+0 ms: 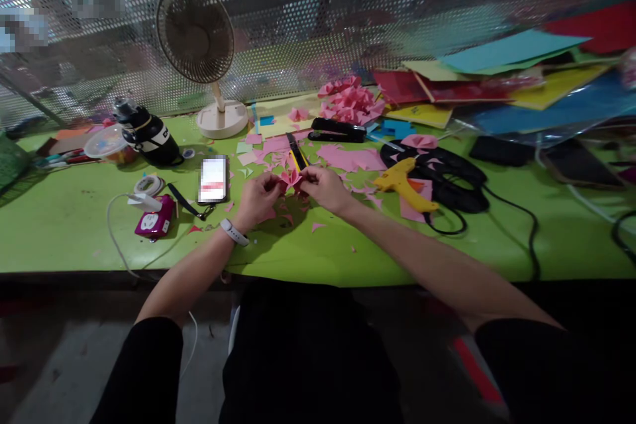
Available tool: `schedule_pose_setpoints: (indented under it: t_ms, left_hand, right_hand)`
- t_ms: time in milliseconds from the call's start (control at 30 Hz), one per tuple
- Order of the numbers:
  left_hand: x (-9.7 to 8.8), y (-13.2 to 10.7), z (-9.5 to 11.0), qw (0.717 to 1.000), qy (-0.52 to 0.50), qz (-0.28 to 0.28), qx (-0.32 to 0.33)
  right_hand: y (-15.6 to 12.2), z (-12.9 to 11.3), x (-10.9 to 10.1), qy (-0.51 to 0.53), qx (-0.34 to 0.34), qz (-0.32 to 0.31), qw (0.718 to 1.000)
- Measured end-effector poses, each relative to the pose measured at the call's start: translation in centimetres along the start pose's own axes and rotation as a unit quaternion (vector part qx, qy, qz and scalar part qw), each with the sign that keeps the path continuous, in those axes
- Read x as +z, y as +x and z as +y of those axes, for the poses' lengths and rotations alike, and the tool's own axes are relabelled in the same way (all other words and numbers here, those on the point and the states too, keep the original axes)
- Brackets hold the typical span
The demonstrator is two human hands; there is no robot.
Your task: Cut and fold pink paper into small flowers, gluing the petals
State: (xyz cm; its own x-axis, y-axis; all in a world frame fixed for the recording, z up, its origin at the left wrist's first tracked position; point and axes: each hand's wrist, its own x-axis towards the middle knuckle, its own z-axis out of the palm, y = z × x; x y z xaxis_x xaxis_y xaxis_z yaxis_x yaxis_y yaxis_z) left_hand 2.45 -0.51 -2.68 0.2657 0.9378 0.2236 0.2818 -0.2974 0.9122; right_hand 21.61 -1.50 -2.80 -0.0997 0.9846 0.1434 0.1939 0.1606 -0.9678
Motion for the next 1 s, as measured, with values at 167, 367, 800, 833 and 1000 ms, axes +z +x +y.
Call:
schedule_pose_setpoints:
  t_ms: [167, 367, 800, 833, 1000]
  left_hand:
    - [-0.6, 0.4, -0.2, 1.000, -0.005, -0.004, -0.003]
    - [-1.5, 1.3, 0.1, 0.999, -0.022, -0.035, 0.006]
    - [-3.4, 2.7, -0.2, 0.976, 0.209, 0.033, -0.054]
    - [-3.5, 2.7, -0.1, 0.974, 0.215, 0.038, -0.057]
    - [-4.2, 3.3, -0.1, 0.976, 0.190, 0.109, -0.018]
  right_hand:
    - [0.3, -0.1, -0.6, -0.008, 0.016, 0.014, 1.000]
    - [0.9, -1.5, -3.2, 0.010, 0.008, 0.016, 1.000]
    - [2.0, -2.2, -8.9, -0.303, 0.003, 0.012, 0.953]
    - [1.7, -2.6, -9.3, -0.313, 0.004, 0.002, 0.950]
    - [1.3, -3.7, -10.8, -0.304, 0.009, 0.045, 0.952]
